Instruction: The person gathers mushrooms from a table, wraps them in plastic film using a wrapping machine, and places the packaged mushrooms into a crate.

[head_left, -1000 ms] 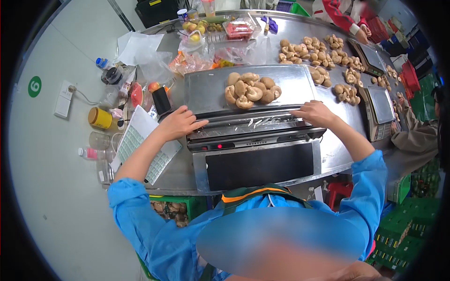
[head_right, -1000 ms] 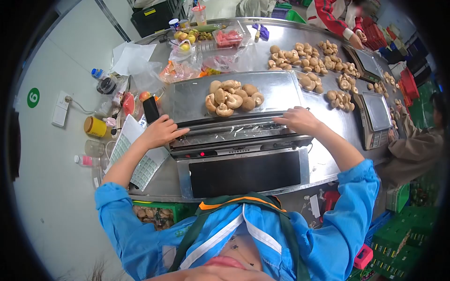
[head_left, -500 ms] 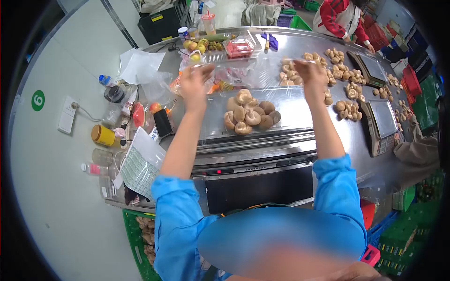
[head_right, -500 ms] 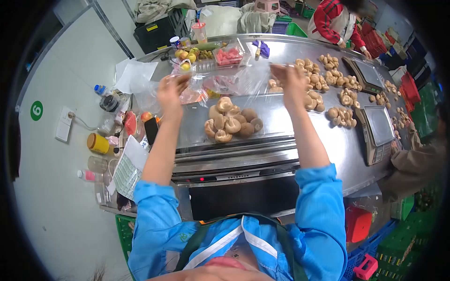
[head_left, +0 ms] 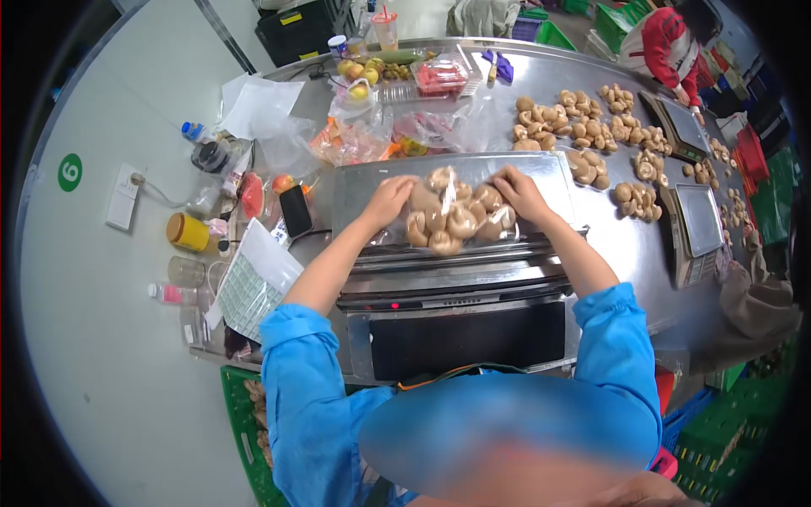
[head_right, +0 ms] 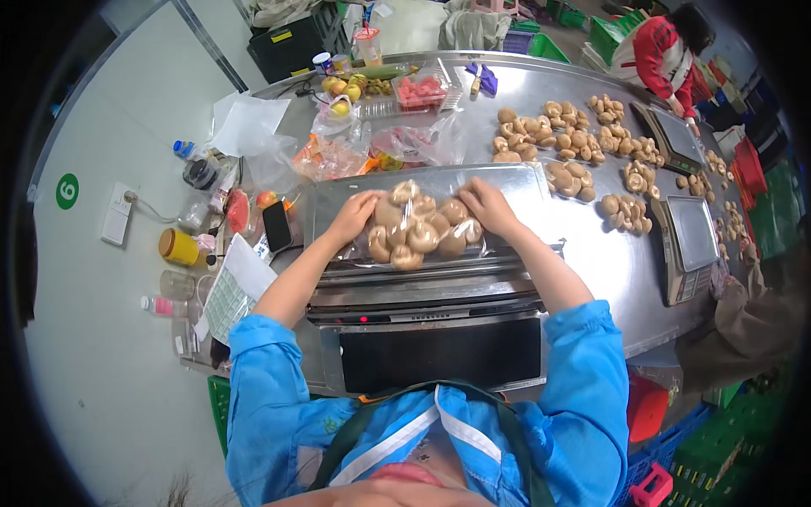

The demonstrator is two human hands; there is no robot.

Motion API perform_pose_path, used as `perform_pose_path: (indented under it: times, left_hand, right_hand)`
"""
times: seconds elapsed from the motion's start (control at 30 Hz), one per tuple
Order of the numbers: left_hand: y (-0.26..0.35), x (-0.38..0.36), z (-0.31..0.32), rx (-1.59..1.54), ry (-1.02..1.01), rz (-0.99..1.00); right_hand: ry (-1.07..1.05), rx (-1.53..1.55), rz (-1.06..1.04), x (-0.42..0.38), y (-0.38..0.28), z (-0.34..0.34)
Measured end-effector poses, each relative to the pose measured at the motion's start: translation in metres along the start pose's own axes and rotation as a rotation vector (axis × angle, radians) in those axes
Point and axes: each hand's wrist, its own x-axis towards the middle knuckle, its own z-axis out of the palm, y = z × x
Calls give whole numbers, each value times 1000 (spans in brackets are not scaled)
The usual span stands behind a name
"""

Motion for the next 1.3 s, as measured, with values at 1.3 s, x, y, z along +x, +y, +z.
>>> perform_pose_path:
  times: [1.3]
  left_hand:
    - [80,-375,227,-506,-223,-484]
  right_hand:
    - [-674,1258,1107,-314,-147,115]
